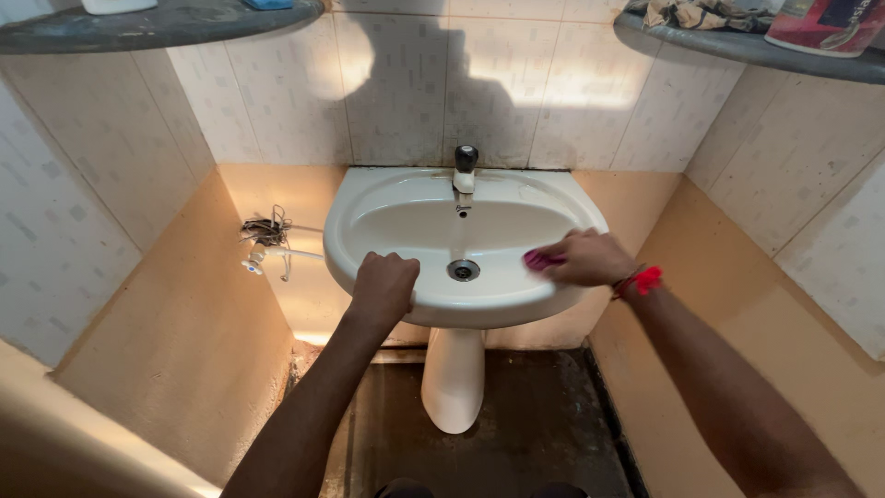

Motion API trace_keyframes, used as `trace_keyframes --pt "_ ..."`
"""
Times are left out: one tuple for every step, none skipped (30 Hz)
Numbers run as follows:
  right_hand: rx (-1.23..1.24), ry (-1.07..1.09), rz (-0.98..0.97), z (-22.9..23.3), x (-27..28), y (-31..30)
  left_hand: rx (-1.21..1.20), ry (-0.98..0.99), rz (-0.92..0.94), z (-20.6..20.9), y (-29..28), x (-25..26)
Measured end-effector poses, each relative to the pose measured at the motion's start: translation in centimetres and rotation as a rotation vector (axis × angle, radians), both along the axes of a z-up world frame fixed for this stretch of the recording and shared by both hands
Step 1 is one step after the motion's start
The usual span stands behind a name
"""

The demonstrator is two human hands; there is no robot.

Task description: The person scrubs a white pedestal sink using a pink scrubbing brush, cleaning the basin, faucet, and surrounding tiled wall. They then rinse the brush and wash their hands under the running tap.

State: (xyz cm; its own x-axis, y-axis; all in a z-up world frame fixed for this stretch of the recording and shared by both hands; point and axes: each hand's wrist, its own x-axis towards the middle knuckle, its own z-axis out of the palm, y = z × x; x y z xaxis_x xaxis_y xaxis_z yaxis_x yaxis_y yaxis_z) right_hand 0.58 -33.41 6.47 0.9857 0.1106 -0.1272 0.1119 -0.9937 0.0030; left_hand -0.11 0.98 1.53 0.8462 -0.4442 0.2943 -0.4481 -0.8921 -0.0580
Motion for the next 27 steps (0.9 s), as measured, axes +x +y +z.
trace_keyframes --pt "-0.013 -0.034 -0.091 -0.8 0.8 -1.8 -0.008 0.005 0.002 0.2 0.1 0.0" --pt "0.024 -0.143 -0.106 -1.3 1.5 -3.9 -0.016 0.009 0.004 0.5 0.0 0.0" --pt "0.061 -0.251 -0.119 -1.7 2.1 -5.7 -0.010 0.040 0.012 0.7 0.0 0.0" --pt "0.097 -0.360 -0.131 -2.1 2.5 -6.7 -0.005 0.072 0.019 0.9 -0.1 0.0" --pt "0.081 -0.333 -0.153 -2.3 3.0 -6.8 0.002 0.091 0.030 1.4 0.0 0.2" --pt "0.064 -0.306 -0.175 -2.3 3.1 -6.4 0.008 0.089 0.040 1.8 0.0 0.4" --pt "0.048 -0.269 -0.202 -2.5 2.4 -5.7 0.016 0.096 0.045 1.7 -0.2 0.2" --pt "0.029 -0.237 -0.198 -2.8 1.1 -4.6 0.024 0.103 0.050 1.6 -0.3 0.1" --pt "0.012 -0.214 -0.192 -2.9 -0.1 -2.8 0.014 0.098 0.049 1.7 -0.2 0.3" --pt "-0.006 -0.191 -0.186 -3.1 -1.3 -0.4 0.005 0.092 0.048 1.8 -0.2 0.3" --pt "0.040 -0.235 -0.160 -3.5 -2.8 2.1 -0.005 0.094 0.046 1.5 -0.2 0.1" --pt "0.085 -0.278 -0.135 -3.7 -4.1 4.6 0.000 0.085 0.045 1.3 -0.2 0.1" --pt "0.105 -0.355 -0.099 -4.1 -5.6 7.0 0.007 0.075 0.041 1.3 -0.2 0.2" --pt "0.124 -0.432 -0.064 -4.5 -6.9 9.6 0.014 0.065 0.038 1.2 -0.3 0.3" --pt "0.170 -0.469 -0.016 -4.6 -7.3 12.2 0.033 0.048 0.039 1.2 -0.5 0.3" --pt "0.216 -0.506 0.033 -4.8 -7.7 14.3 0.051 0.031 0.041 1.1 -0.7 0.4" --pt "0.219 -0.595 0.066 -5.0 -8.1 16.1 0.069 0.015 0.045 1.0 -0.9 0.4" --pt "0.222 -0.684 0.099 -5.3 -8.4 17.6 0.067 0.038 0.057 1.1 -1.0 0.4" --pt "0.226 -0.777 0.136 -5.3 -8.4 18.4 0.065 0.057 0.074 1.3 -1.0 0.6" --pt "0.248 -0.739 0.133 -5.2 -8.3 18.3 0.062 0.076 0.091 1.5 -0.9 0.7" --pt "0.272 -0.699 0.127 -5.1 -8.1 17.8 0.059 0.088 0.091 1.6 -0.6 0.6" --pt "0.296 -0.659 0.121 -5.1 -7.7 17.2 0.057 0.101 0.092 1.7 -0.4 0.6" --pt "0.272 -0.606 0.083 -5.2 -7.5 15.9 0.056 0.114 0.088 1.8 -0.2 0.6" --pt "0.247 -0.552 0.046 -5.3 -7.1 14.0 0.044 0.118 0.084 1.7 0.0 0.5" --pt "0.196 -0.517 -0.012 -5.5 -6.6 11.8 0.032 0.118 0.073 1.6 0.0 0.3" --pt "0.146 -0.481 -0.069 -5.8 -6.0 9.1 0.021 0.119 0.062 1.7 0.1 0.3" --pt "0.107 -0.515 -0.119 -6.2 -5.2 6.1 0.016 0.108 0.050 1.7 0.1 0.4"
